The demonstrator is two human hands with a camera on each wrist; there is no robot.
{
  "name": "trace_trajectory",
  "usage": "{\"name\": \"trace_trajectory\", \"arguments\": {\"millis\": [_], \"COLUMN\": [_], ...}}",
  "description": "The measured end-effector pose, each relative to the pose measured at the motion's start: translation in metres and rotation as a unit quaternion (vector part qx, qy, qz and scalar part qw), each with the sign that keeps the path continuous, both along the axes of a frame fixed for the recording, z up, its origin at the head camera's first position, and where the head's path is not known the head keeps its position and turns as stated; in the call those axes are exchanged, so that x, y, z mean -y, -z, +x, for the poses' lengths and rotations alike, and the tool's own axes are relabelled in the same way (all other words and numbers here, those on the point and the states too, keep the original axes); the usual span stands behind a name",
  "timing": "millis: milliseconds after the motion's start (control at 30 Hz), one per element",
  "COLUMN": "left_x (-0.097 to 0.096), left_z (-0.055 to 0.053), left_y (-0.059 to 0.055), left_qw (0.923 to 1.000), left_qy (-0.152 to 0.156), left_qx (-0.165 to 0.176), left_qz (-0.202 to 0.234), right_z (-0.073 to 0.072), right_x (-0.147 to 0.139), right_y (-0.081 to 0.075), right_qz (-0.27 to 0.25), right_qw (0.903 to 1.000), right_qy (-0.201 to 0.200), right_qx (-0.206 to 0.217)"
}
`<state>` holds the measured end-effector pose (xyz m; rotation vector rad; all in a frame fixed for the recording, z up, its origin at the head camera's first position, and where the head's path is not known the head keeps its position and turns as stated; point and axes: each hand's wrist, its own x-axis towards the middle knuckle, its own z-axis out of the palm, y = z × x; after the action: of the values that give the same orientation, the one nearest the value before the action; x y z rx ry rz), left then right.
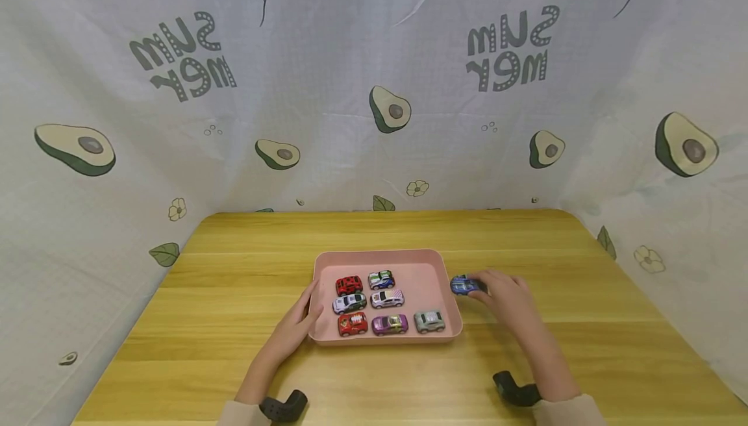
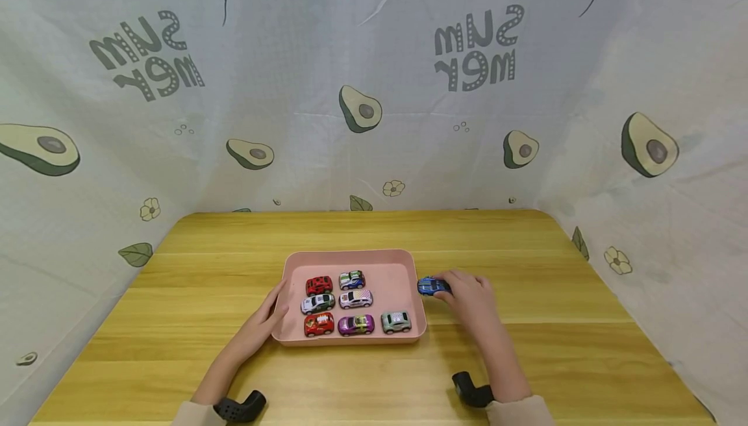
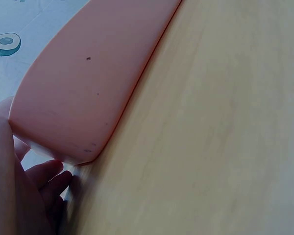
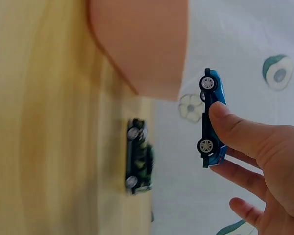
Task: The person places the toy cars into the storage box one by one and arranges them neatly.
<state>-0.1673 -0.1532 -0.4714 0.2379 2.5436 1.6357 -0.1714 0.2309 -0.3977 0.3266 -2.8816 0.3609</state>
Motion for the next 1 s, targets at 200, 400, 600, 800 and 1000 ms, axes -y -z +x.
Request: {"name": "trace_trajectory", "arguments": {"millis": [200, 400, 600, 800, 1000], "left_x": [-0.005, -0.004, 0.0, -0.001, -0.006], "left_z": [0.01, 0.008, 0.001, 0.003, 0.013], "left_y": [-0.022, -0.019, 0.0, -0.005, -0.028], "left_qw": [0.9999, 1.0, 1.0, 1.0, 0.9999], "left_qy": [0.001, -0.002, -0.001, -0.004, -0.001], "left_qx": [0.009, 0.002, -0.003, 0.003, 0.012], "left_qz": [0.012, 0.005, 0.005, 0.003, 0.003], "right_z": [0.003, 0.004, -0.004, -0.015, -0.024], "right_x": [0.023, 0.047, 0.06, 0.065, 0.066], "right_y": [-0.009, -0.003, 0.006, 0.014, 0.026], "right_qz": [-0.004, 0.003, 0.004, -0.009, 0.004], "right_qw": [0.9987, 0.9984, 0.999, 0.9987, 0.9981], "right_qy": [-0.03, -0.052, -0.042, -0.038, -0.047], "right_qx": [-0.04, -0.021, 0.015, 0.032, 0.039]}}
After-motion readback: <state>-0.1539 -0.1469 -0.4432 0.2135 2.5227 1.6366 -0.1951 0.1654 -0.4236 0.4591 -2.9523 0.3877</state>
